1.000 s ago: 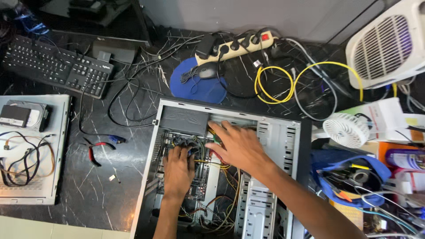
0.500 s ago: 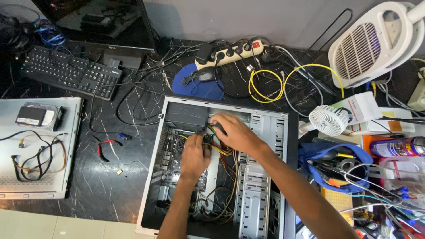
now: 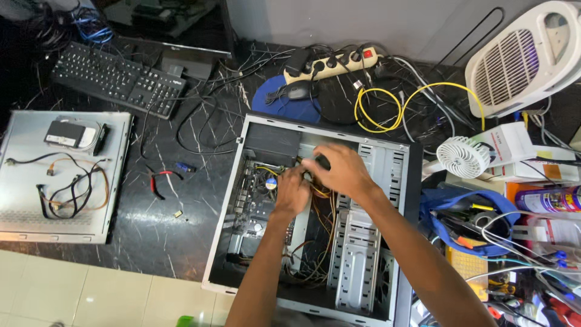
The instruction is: The person uses a screwdriver to remove screws from the motherboard inside a computer case. They then lift the motherboard out of the case and place it on a blue mat. The person proceeds to disconnect various cables from the motherboard and the power supply unit.
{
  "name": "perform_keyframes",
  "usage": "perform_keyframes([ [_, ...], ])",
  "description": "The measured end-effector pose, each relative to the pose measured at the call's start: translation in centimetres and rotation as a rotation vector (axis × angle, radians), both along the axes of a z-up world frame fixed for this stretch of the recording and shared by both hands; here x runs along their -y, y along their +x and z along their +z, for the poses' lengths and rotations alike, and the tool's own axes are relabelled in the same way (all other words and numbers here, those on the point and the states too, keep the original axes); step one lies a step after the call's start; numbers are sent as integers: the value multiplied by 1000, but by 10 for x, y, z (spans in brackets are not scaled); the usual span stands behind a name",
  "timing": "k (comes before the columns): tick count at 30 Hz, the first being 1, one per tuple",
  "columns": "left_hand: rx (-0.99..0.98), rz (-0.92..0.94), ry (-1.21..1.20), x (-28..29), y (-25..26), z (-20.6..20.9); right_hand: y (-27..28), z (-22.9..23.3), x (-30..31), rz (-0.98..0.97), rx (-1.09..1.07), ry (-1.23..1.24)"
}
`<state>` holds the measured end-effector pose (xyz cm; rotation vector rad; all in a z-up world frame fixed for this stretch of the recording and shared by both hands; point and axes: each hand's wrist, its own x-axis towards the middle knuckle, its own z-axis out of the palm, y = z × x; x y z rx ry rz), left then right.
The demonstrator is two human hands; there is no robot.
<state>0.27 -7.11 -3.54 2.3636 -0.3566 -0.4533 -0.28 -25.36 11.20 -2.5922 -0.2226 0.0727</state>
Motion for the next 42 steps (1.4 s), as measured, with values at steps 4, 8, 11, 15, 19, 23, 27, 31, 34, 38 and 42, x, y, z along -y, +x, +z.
perform_keyframes([
  [4, 11, 48, -115, -4, -2, 18, 3, -16, 5, 4, 21, -12],
  [8, -8, 11, 41, 1, 1, -3, -2, 19, -5, 99, -29, 39],
  [11, 29, 15, 132, 13, 8, -18, 8, -15, -3, 48, 60, -74],
  [15, 66, 63, 265, 27, 9, -38, 7, 6, -14, 94, -76, -28],
  [19, 151, 122, 513, 47, 9, -81, 9, -3, -15, 101, -10, -23],
  [23, 391, 237, 323, 42, 19, -94, 13, -6, -17, 51, 13, -6],
  [27, 319, 151, 474, 37, 19, -59, 10, 8, -22, 122, 48, -151],
  [31, 278, 140, 434, 36, 24, -64, 12, -8, -24, 23, 5, -169],
  [34, 249, 141, 455, 42, 27, -62, 17, -14, -19, 84, 40, -1],
  [38, 267, 118, 537, 44, 23, -60, 4, -1, -26, 72, 96, -109],
  [42, 273, 170, 468, 46, 20, -43, 14, -11, -22, 78, 31, 60],
])
